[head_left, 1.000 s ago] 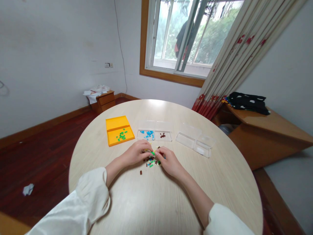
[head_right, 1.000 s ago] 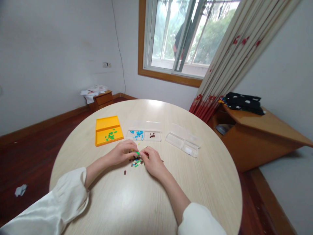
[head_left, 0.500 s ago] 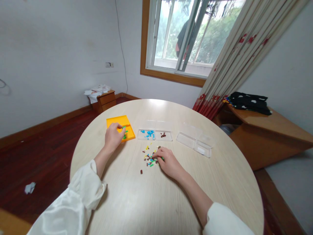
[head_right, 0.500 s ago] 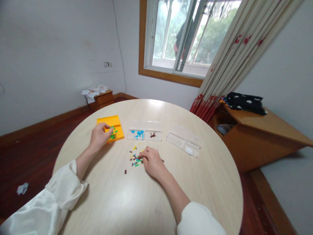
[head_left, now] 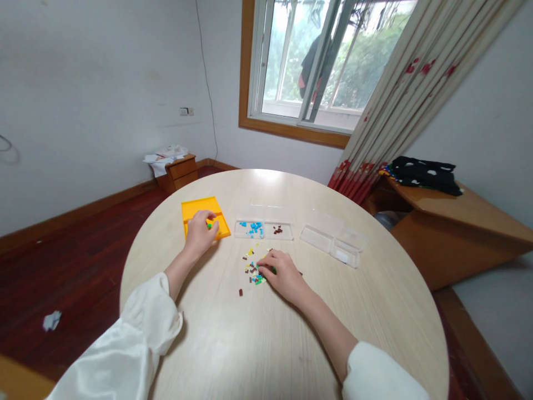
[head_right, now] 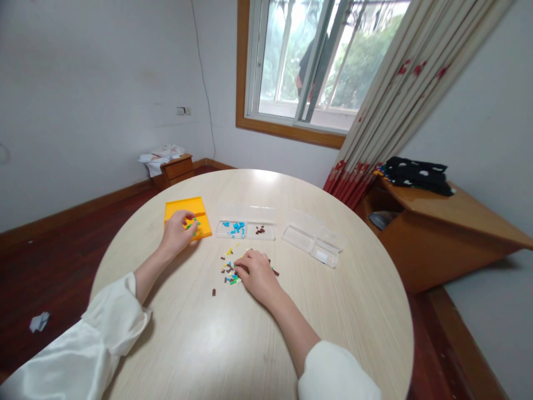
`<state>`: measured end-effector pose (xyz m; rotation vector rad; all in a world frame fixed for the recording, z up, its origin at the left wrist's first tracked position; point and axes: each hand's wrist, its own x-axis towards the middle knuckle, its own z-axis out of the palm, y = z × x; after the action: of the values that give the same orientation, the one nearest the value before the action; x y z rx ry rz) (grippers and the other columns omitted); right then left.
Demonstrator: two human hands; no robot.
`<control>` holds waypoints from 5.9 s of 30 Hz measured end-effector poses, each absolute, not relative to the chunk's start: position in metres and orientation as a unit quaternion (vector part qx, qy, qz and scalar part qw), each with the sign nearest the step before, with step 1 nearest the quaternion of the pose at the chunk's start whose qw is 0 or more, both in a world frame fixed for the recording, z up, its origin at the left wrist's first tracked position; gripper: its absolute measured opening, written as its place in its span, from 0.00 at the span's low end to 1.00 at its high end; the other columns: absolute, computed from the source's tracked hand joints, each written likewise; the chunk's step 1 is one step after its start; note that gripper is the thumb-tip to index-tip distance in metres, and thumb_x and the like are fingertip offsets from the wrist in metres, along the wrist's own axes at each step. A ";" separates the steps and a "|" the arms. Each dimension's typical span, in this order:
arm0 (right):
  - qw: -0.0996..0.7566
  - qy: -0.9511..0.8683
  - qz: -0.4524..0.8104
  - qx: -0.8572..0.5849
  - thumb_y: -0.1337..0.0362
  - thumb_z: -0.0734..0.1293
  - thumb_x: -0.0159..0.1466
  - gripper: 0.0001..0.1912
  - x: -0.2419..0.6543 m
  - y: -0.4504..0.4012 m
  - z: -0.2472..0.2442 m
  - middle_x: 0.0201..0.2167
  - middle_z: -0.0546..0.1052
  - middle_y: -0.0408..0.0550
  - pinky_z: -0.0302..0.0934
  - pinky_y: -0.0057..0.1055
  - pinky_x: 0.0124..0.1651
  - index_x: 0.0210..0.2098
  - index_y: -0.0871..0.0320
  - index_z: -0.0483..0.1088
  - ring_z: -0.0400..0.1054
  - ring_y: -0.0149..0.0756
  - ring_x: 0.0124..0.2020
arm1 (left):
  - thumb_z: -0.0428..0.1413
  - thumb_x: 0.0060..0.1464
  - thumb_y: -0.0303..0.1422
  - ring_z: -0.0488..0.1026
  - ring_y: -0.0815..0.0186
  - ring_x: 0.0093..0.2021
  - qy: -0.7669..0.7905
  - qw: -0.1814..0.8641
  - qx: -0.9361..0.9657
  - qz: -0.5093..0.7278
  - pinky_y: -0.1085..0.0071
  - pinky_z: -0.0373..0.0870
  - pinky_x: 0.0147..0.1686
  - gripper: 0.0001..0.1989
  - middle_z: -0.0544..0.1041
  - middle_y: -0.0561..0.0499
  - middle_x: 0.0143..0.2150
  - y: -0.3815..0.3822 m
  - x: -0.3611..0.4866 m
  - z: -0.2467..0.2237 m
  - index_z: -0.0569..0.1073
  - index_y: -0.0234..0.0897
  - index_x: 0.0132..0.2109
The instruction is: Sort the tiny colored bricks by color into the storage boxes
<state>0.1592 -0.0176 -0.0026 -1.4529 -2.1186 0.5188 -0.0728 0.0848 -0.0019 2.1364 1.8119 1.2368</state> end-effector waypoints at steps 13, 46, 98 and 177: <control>0.358 -0.733 0.188 -0.547 0.70 0.64 0.60 0.06 0.157 -0.013 -0.003 0.28 0.72 0.45 0.56 0.32 0.39 0.28 0.59 0.72 0.64 0.33 0.33 | 0.57 0.52 0.31 0.70 0.65 0.41 0.294 0.221 0.847 0.383 0.68 0.67 0.42 0.05 0.73 0.47 0.38 0.039 -0.026 0.005 0.74 0.36 0.36; 0.163 -0.761 0.109 -0.618 0.65 0.68 0.56 0.03 0.182 -0.020 0.019 0.33 0.76 0.50 0.54 0.34 0.40 0.27 0.58 0.73 0.67 0.40 0.37 | 0.51 0.51 0.33 0.71 0.61 0.36 0.677 0.001 0.607 0.415 0.69 0.63 0.34 0.05 0.75 0.50 0.35 0.081 -0.081 0.008 0.70 0.39 0.31; 0.388 -0.645 0.380 -0.538 0.60 0.65 0.56 0.11 0.178 -0.013 0.015 0.28 0.77 0.49 0.57 0.29 0.33 0.29 0.61 0.76 0.66 0.33 0.28 | 0.52 0.55 0.29 0.71 0.67 0.34 0.316 0.138 0.838 0.424 0.71 0.66 0.35 0.05 0.75 0.50 0.32 0.030 -0.013 0.003 0.72 0.36 0.34; 0.214 -0.719 0.175 -0.638 0.66 0.67 0.55 0.03 0.178 -0.018 0.012 0.28 0.75 0.47 0.54 0.29 0.34 0.26 0.58 0.72 0.66 0.34 0.30 | 0.56 0.47 0.32 0.67 0.69 0.26 0.526 0.169 0.643 0.530 0.73 0.64 0.29 0.04 0.73 0.54 0.26 0.070 -0.049 0.003 0.70 0.36 0.29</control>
<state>0.1784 -0.0184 0.0123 -1.7691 -1.9940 0.4844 -0.0494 0.0702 0.0028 1.8283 1.4950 1.5067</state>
